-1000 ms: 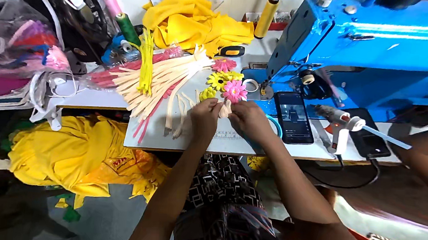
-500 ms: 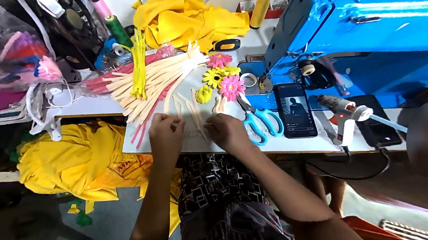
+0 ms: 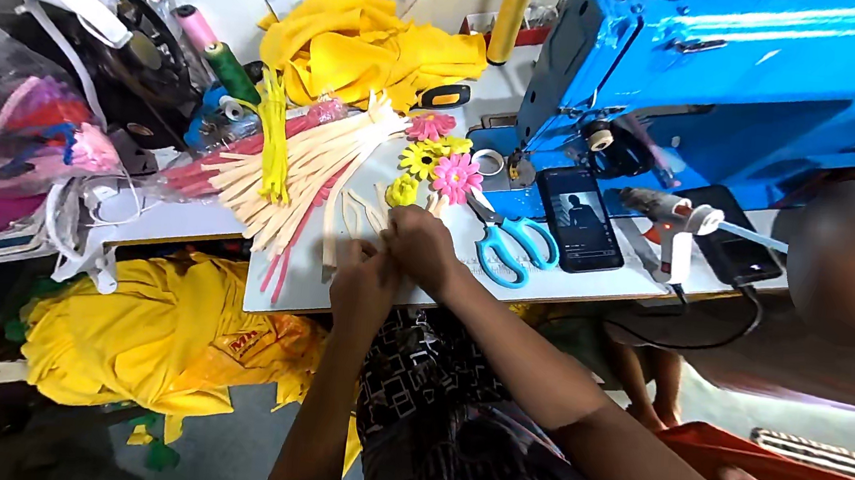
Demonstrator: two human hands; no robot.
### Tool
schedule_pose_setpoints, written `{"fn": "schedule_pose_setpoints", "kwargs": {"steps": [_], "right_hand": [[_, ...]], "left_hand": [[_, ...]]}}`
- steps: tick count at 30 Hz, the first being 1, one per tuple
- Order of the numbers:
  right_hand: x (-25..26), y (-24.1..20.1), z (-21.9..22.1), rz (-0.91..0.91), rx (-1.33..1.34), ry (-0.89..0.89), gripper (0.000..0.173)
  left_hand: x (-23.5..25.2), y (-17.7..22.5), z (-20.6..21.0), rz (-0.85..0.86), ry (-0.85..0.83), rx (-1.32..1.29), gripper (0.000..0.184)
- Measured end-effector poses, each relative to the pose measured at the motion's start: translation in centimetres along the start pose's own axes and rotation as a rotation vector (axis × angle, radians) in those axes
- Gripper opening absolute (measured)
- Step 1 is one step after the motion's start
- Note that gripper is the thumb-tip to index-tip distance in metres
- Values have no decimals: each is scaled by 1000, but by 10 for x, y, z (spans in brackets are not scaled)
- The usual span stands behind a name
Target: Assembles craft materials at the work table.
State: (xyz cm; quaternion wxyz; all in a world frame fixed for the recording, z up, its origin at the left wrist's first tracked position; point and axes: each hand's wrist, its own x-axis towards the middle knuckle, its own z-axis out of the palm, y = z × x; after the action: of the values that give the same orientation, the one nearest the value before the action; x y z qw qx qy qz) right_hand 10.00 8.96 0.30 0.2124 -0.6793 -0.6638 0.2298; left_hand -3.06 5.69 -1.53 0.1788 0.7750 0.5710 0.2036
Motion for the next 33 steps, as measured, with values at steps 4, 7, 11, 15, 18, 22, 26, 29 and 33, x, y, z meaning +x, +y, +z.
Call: {"fn": "schedule_pose_setpoints", "kwargs": {"steps": [4,7,11,15,18,22,26,29,33], "right_hand": [[4,-11,-8,48,-93,-107,21],[5,-15,-11,105,-106,-149,20],[-24,-5,-3,16,80,99,18],[-46,16,-28,-55,346,151,16],[-61,25,-45,-77,445,143,12],[-87,23,-45,-78,526,34,15],[-117,45,-45,-243,363,156,22],[-131,88,-66,-92,1,388,31],[-123,142,-88,116,-222,468,44]], "left_hand": [[-6,-9,-3,44,16,12,26],[-7,-16,-2,86,68,29,25],[-2,-23,-1,112,79,31,26],[-2,-20,0,79,115,16,34],[-4,0,-8,52,113,-113,41],[-12,45,-7,-96,1,-772,32],[-19,72,2,-330,5,-1283,32],[-21,70,-11,-491,6,-1380,32],[-29,64,-19,-427,-198,-1429,31]]}}
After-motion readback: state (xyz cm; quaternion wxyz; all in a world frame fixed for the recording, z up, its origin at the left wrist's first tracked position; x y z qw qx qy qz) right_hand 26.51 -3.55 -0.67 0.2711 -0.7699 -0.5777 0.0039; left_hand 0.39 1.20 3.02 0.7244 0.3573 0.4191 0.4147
